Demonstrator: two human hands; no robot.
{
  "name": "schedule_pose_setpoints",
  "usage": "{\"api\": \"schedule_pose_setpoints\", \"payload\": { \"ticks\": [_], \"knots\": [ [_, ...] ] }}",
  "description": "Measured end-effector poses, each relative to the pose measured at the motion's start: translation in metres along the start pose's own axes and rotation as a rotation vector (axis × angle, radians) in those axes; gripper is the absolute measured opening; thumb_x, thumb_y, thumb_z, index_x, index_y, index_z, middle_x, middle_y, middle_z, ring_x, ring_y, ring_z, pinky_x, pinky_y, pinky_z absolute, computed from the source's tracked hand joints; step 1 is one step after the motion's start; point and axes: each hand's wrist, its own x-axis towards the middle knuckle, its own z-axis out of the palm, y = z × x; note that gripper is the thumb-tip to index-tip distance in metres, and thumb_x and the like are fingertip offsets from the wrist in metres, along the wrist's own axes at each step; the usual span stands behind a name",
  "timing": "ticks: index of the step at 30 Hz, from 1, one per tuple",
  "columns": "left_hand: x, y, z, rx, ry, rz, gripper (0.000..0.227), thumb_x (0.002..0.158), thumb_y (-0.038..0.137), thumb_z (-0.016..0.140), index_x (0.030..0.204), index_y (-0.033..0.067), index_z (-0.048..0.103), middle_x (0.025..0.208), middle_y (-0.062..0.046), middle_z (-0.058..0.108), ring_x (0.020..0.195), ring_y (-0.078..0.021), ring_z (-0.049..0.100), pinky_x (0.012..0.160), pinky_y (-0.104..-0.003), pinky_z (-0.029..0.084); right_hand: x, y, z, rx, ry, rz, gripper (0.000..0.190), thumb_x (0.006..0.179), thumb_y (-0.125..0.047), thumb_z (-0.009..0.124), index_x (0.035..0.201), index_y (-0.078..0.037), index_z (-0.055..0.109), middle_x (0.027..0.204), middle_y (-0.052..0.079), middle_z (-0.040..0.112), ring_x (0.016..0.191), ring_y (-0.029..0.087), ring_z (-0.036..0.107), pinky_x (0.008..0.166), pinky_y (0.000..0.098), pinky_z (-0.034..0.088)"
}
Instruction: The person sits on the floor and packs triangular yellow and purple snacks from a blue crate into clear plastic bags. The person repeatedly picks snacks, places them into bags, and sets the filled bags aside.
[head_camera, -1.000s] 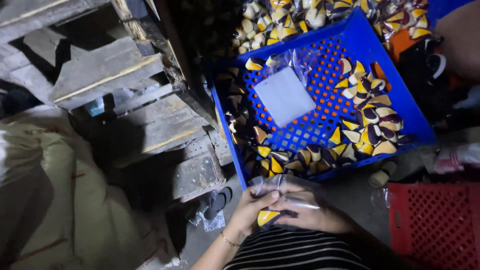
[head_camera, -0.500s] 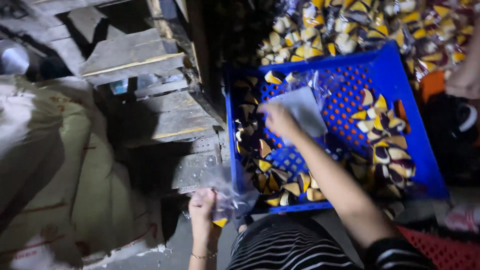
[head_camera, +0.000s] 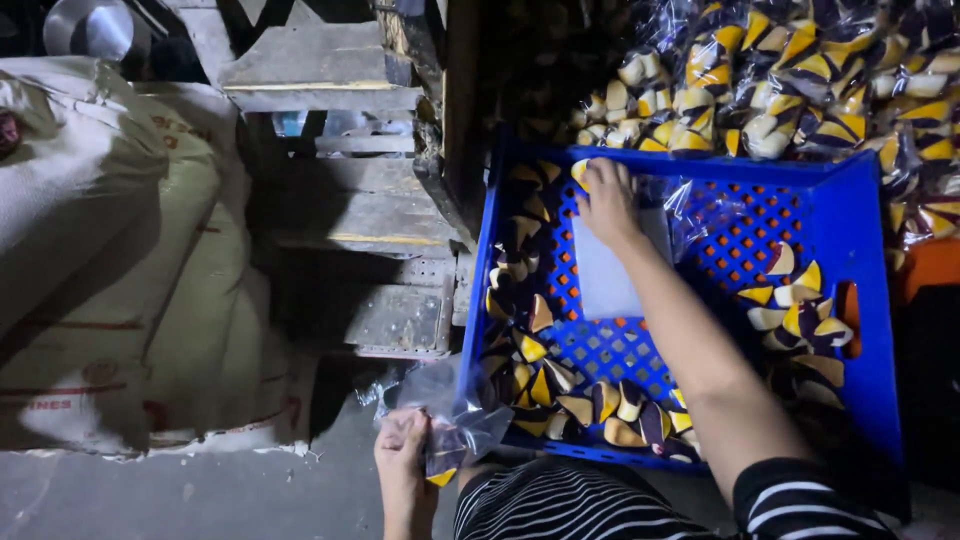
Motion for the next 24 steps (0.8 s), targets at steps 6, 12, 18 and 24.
{"api": "schedule_pose_setpoints", "payload": {
  "ticks": [6,12,18,24],
  "knots": [
    [-0.006,0.001,0.029,-0.028,-0.088,-0.020,0.017,0.085,0.008,0.078,0.088,0.0012,0.062,0.079,-0.009,0.060,0.064,-0.0175,0.059,0.059,-0.032,0.054,0.024,-0.001,0.014,0.084,-0.095,0.184,0.039,0.081,-0.015,0.085,0.108,-0.012,0.057,0.110,0.012,0.056,0.093,0.034,0.064,0.077,0.0454,0.055],
    [0.004,0.011,0.025,0.001,-0.124,0.004,0.016,0.086,0.012,0.078,0.090,0.0043,0.064,0.070,-0.005,0.063,0.057,-0.0154,0.060,0.053,-0.030,0.051,-0.014,-0.101,-0.034,0.621,0.157,0.512,0.023,0.086,-0.027,0.079,0.100,-0.022,0.061,0.088,-0.001,0.071,0.075,0.020,0.068,0.063,0.0380,0.048],
    [0.020,0.036,0.050,-0.024,-0.176,-0.055,0.022,0.086,0.020,0.079,0.091,0.0072,0.062,0.079,-0.005,0.063,0.065,-0.0153,0.062,0.061,-0.030,0.052,-0.034,-0.171,-0.005,0.604,0.288,0.278,0.048,0.077,0.013,0.067,0.120,-0.009,0.062,0.127,0.014,0.055,0.111,0.036,0.065,0.097,0.0426,0.055],
    [0.038,0.044,0.055,-0.011,-0.279,-0.179,0.028,0.086,0.024,0.079,0.099,0.0058,0.063,0.084,-0.007,0.068,0.072,-0.0191,0.067,0.069,-0.034,0.057,-0.023,-0.134,0.008,0.642,0.377,0.332,0.045,0.077,0.010,0.073,0.114,-0.015,0.079,0.119,0.006,0.066,0.108,0.024,0.067,0.096,0.0327,0.057]
  ]
}}
